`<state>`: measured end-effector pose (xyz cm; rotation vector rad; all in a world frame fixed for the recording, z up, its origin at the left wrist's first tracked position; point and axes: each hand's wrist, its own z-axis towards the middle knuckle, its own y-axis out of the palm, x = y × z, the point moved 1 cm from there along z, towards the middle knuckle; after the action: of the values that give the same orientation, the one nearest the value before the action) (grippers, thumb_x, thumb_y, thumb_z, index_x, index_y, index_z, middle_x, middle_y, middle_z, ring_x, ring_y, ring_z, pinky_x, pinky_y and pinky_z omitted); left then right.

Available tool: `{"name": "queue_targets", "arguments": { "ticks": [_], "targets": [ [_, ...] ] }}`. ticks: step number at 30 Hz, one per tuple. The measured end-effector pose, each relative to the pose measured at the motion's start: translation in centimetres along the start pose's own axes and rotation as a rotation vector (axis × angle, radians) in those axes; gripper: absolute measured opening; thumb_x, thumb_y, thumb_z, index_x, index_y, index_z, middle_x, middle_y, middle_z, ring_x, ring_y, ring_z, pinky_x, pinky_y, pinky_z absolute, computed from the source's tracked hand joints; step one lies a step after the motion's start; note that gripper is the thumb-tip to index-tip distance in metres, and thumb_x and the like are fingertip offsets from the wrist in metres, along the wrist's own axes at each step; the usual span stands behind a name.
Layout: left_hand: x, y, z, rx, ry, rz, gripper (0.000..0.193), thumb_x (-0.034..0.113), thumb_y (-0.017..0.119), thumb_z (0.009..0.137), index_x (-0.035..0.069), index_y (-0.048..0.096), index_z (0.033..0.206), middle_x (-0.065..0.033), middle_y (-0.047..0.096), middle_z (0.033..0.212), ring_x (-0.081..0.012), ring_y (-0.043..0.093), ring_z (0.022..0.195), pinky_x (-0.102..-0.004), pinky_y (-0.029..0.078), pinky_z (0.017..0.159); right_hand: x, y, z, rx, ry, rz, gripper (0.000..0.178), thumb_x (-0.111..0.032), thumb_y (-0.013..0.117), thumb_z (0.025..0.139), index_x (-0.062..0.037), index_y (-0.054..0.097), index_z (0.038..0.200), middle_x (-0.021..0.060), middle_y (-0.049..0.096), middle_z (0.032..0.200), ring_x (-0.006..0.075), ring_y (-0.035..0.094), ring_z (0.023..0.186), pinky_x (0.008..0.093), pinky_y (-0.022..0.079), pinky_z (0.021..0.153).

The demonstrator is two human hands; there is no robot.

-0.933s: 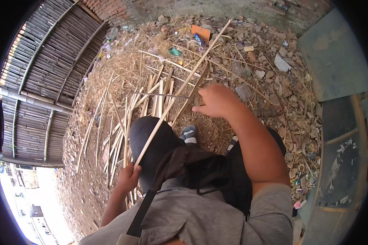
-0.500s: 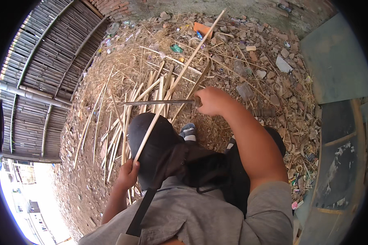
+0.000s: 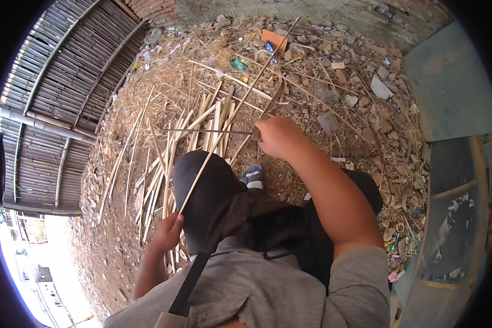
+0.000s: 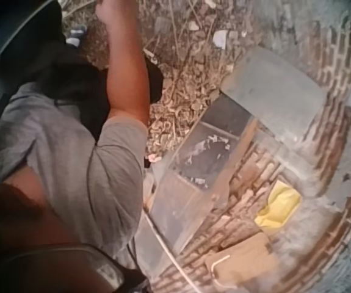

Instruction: The person holds a thin strip of bamboo by hand and repeatedly shaves the surface with a large knife, working outdoors over a pile of wood scraps.

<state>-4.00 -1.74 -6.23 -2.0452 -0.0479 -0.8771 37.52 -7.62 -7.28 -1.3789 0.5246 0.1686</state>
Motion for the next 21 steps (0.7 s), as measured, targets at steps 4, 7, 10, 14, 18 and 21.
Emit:
{"name": "queue_targets", "arguments": {
  "ticks": [4, 7, 10, 14, 18, 21],
  "targets": [
    [0.5, -0.4, 0.0, -0.021, 0.005, 0.053, 0.051, 0.045, 0.045, 0.107, -0.001, 0.056, 0.087, -0.0164, 0.060, 0.071, -0.0289, 0.059, 0.067, -0.0415, 0.046, 0.065, -2.4, 0.5, -1.0, -0.020, -0.136, -0.057, 0.023, -0.017, 0.071, 0.078, -0.0087, 0.066, 0.099, 0.0166, 0.070, 0.085, 0.0363, 0.070, 0.083, 0.0505, 0.055, 0.072],
    [0.5, -0.5, 0.1, -0.043, -0.004, 0.052, 0.050, 0.044, 0.046, 0.106, -0.001, 0.056, 0.087, -0.0168, 0.059, 0.071, -0.0290, 0.059, 0.067, -0.0418, 0.046, 0.065, -2.3, 0.9, -0.6, -0.009, -0.200, -0.109, 0.025, -0.014, 0.071, 0.077, -0.0075, 0.063, 0.100, 0.0164, 0.068, 0.083, 0.0387, 0.068, 0.082, 0.0502, 0.054, 0.071],
    [1.0, -0.6, -0.1, -0.026, -0.018, 0.065, 0.050, 0.044, 0.046, 0.106, -0.001, 0.057, 0.087, -0.0175, 0.060, 0.071, -0.0301, 0.060, 0.068, -0.0430, 0.046, 0.065, 1.1, 0.7, 0.5, 0.094, 0.122, 0.020, 0.024, -0.013, 0.071, 0.078, -0.0047, 0.063, 0.100, 0.0180, 0.069, 0.085, 0.0390, 0.069, 0.088, 0.0516, 0.055, 0.076],
    [1.0, -0.7, 0.1, -0.032, -0.040, 0.122, 0.051, 0.045, 0.047, 0.106, -0.002, 0.058, 0.089, -0.0188, 0.062, 0.073, -0.0335, 0.062, 0.070, -0.0443, 0.047, 0.067, 2.0, -0.5, 0.5, 0.090, 0.028, -0.073, 0.025, -0.012, 0.070, 0.078, -0.0046, 0.061, 0.101, 0.0178, 0.069, 0.087, 0.0390, 0.069, 0.087, 0.0514, 0.055, 0.077],
    [0.5, -0.8, 0.3, -0.069, -0.040, 0.070, 0.051, 0.045, 0.046, 0.106, -0.002, 0.058, 0.089, -0.0194, 0.062, 0.074, -0.0338, 0.062, 0.071, -0.0443, 0.047, 0.068, -2.4, 0.5, -1.1, -0.001, -0.149, -0.045, 0.017, -0.010, 0.066, 0.079, -0.0064, 0.061, 0.095, 0.0149, 0.068, 0.083, 0.0380, 0.069, 0.082, 0.0505, 0.055, 0.072],
    [0.0, -0.7, 0.3, -0.057, -0.033, 0.096, 0.052, 0.045, 0.046, 0.106, -0.002, 0.058, 0.088, -0.0189, 0.060, 0.073, -0.0315, 0.060, 0.071, -0.0434, 0.047, 0.068, -1.0, 1.1, -0.8, 0.004, -0.156, -0.020, 0.017, -0.012, 0.068, 0.079, -0.0066, 0.062, 0.094, 0.0146, 0.069, 0.085, 0.0375, 0.070, 0.081, 0.0502, 0.055, 0.070]
  ]
}}
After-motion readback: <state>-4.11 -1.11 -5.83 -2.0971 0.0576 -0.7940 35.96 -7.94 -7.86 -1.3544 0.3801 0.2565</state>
